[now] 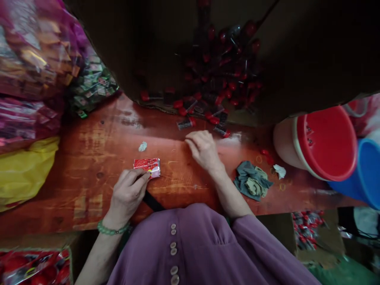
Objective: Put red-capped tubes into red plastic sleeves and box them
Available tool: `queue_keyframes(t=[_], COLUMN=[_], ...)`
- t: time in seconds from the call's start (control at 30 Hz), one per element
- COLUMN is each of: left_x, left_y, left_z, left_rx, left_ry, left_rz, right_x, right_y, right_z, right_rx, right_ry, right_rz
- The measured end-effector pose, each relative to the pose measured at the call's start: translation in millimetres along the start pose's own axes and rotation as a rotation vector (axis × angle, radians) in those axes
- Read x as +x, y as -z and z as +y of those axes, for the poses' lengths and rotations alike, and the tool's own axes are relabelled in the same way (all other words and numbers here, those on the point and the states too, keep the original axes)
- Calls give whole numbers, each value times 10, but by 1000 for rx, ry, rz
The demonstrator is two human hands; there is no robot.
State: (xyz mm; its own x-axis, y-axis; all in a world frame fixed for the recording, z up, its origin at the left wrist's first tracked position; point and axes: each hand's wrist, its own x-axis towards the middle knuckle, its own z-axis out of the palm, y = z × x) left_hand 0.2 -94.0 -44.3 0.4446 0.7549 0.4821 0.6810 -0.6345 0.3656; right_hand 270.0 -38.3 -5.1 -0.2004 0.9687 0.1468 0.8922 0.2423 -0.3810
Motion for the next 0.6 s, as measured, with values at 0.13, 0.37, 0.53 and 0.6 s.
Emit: queue_keyframes(t=[0.13, 0.37, 0.53, 0.6], left_x=[52, 192, 183, 163], left_y=[49, 126, 16, -28], left_z=[28, 110, 90, 88], left_rx=[-6, -41, 67, 89], left_ry=[45, 122, 212, 204], left_rz=[-90, -143, -37, 1], right_x=[316, 585, 424, 283], right_y=[39, -217, -194, -150], right_z=[294, 279, 266, 234], right_rx=[-144, -260, -74, 62], right_ry=[-67, 67, 108, 111], right_rz=[-23, -131, -146, -151])
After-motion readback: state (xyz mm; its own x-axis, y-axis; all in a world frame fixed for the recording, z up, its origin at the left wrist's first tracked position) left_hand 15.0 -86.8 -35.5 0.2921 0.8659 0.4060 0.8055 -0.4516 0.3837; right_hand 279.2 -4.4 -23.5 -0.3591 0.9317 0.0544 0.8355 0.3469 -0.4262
